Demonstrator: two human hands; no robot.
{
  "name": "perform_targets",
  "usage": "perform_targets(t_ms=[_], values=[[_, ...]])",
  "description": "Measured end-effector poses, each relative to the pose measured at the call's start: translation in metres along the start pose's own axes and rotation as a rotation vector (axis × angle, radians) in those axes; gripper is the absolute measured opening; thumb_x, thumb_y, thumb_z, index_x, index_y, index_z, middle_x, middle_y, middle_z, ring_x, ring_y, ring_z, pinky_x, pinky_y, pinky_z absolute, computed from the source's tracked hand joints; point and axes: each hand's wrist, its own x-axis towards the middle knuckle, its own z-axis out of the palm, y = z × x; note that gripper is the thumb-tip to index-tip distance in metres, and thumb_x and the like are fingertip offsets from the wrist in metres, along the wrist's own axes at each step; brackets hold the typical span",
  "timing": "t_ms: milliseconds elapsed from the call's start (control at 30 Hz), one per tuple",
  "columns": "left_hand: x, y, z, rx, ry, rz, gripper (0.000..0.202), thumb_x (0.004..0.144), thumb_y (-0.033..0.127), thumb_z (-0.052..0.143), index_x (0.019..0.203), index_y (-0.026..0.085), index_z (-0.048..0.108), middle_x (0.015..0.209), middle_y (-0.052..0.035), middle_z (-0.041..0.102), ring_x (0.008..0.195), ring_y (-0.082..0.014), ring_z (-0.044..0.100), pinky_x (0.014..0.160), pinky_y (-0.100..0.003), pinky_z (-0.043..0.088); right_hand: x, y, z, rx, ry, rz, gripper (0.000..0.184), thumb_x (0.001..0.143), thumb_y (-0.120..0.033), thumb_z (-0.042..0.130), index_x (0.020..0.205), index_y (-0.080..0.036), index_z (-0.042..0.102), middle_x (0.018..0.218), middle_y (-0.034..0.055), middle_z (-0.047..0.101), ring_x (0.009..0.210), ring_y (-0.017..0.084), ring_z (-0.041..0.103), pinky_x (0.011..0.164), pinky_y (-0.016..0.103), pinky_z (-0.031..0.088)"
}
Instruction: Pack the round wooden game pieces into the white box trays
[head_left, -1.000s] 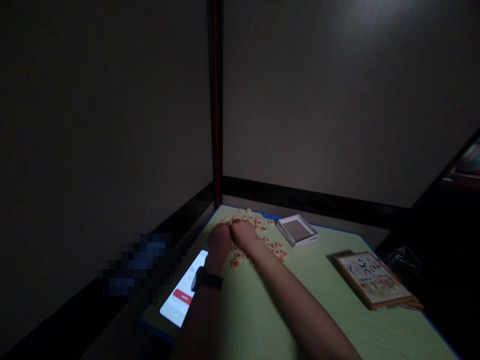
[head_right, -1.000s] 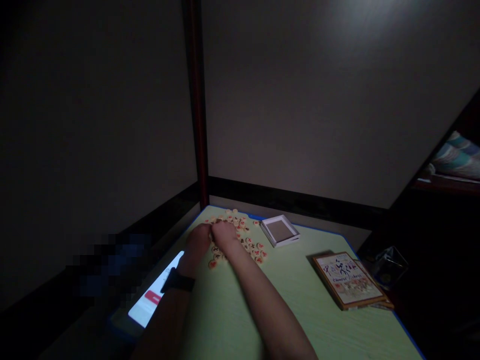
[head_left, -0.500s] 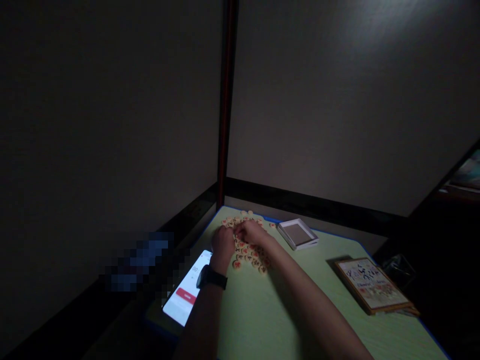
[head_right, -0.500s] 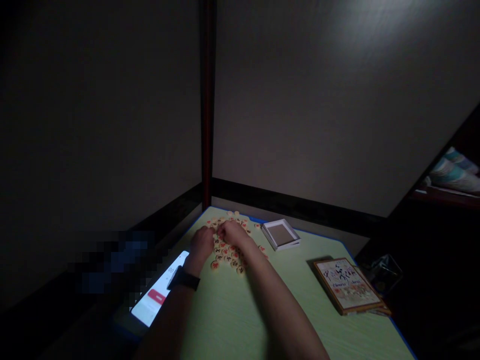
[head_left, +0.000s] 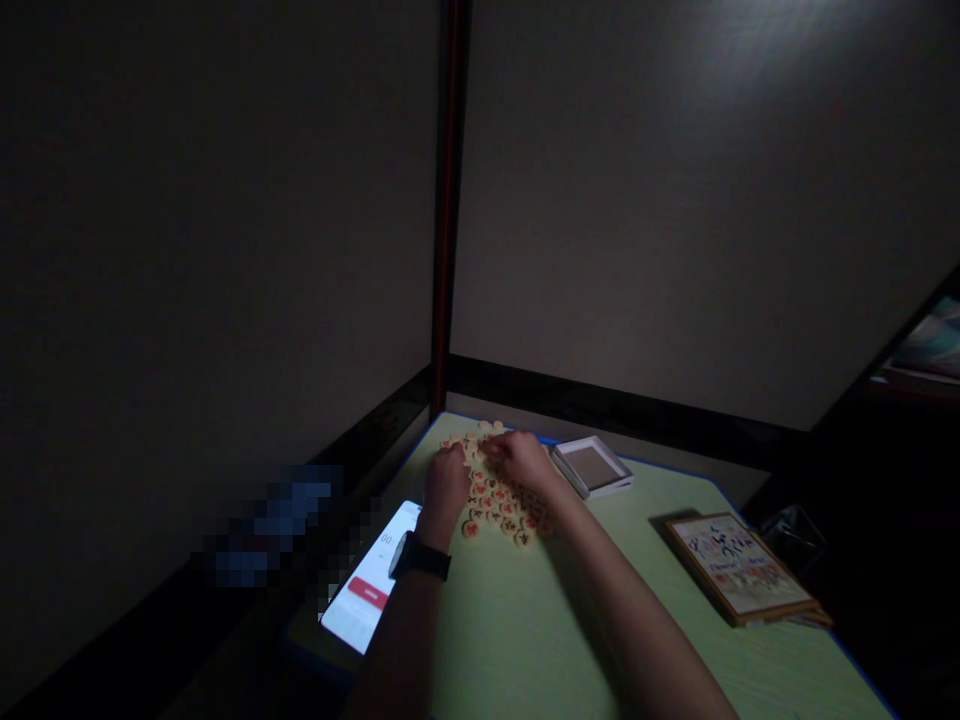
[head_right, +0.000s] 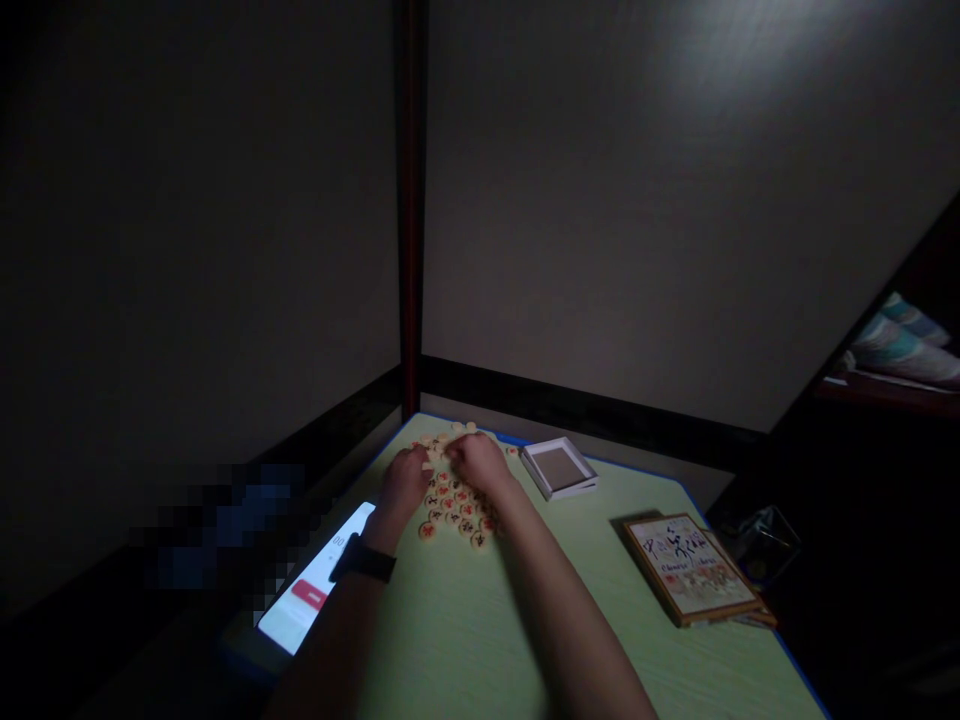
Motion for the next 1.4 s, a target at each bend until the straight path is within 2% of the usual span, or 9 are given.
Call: perform_targets(t_ms=[167,267,433,633,800,933,1167,1400], values=[[0.003,0.000,0.001,-0.016,0.028,0.029,0.018,0.089,0.015,0.058,0.103,0.016,0.069,0.101,-0.0108,0.072,0.098,-0.0207,0.067,0.081,-0.026,0.047,-0.015,0.018,-0.007,0.051,0.129,0.057,0.030,0.090,-0.015,0.047,0.096,-0.019,0.076,0.100,0.0100,0.077,0.090,0.020,0.067,0.074,0.023,0.039],[0.003,-0.001,0.002,0.018,0.024,0.043,0.018,0.089,0.012,0.055,0.096,0.016,0.071,0.102,-0.0107,0.073,0.098,-0.0194,0.067,0.082,-0.025,0.046,-0.022,0.027,-0.005,0.073,0.141,0.064,0.030,0.087,-0.013,0.049,0.094,-0.020,0.077,0.091,0.0073,0.077,0.083,0.018,0.067,0.071,0.022,0.039],[0.001,-0.001,0.002,0.100,-0.036,0.025,0.020,0.091,0.015,0.053,0.096,0.013,0.073,0.100,-0.0138,0.073,0.097,-0.0220,0.068,0.081,-0.027,0.047,-0.026,0.034,-0.006,0.091,0.148,0.065,0.029,0.084,-0.012,0.051,0.095,-0.020,0.077,0.087,0.0068,0.077,0.082,0.019,0.066,0.070,0.022,0.038],[0.001,-0.005,0.002,0.181,-0.005,0.038,0.030,0.092,0.007,0.042,0.102,0.010,0.071,0.105,-0.0160,0.071,0.101,-0.0234,0.066,0.085,-0.029,0.047,-0.030,0.026,-0.006,0.091,0.128,0.052,0.028,0.083,-0.010,0.050,0.086,-0.020,0.076,0.086,0.0053,0.076,0.077,0.016,0.063,0.066,0.022,0.034],[0.001,-0.005,0.001,0.182,-0.002,0.036,0.031,0.092,0.008,0.042,0.102,0.011,0.071,0.104,-0.0156,0.071,0.101,-0.0240,0.066,0.084,-0.029,0.046,-0.032,0.015,-0.005,0.076,0.091,0.034,0.026,0.079,-0.006,0.050,0.070,-0.018,0.070,0.073,0.0030,0.071,0.068,0.014,0.056,0.061,0.023,0.029],[-0.001,-0.003,0.001,0.144,-0.012,0.043,0.028,0.092,0.010,0.043,0.100,0.013,0.070,0.103,-0.0143,0.072,0.100,-0.0237,0.066,0.081,-0.029,0.046,-0.034,0.012,-0.008,0.061,0.078,0.036,0.026,0.079,-0.005,0.048,0.070,-0.017,0.069,0.071,0.0020,0.069,0.067,0.013,0.054,0.061,0.023,0.028],[-0.001,-0.003,0.002,0.066,-0.010,0.077,0.029,0.086,0.004,0.046,0.096,0.016,0.071,0.100,-0.0105,0.073,0.098,-0.0199,0.066,0.082,-0.026,0.046,-0.034,0.010,-0.005,0.002,0.054,0.053,0.026,0.080,-0.007,0.048,0.074,-0.019,0.071,0.079,0.0043,0.073,0.075,0.015,0.061,0.065,0.023,0.032],[0.004,-0.005,0.006,-0.027,-0.003,0.095,0.036,0.079,-0.002,0.048,0.098,0.013,0.074,0.103,-0.0121,0.074,0.102,-0.0201,0.067,0.092,-0.028,0.046,-0.023,0.006,0.009,-0.083,0.054,0.086,0.026,0.086,-0.011,0.048,0.091,-0.018,0.073,0.106,0.0107,0.073,0.099,0.019,0.064,0.080,0.023,0.039]])
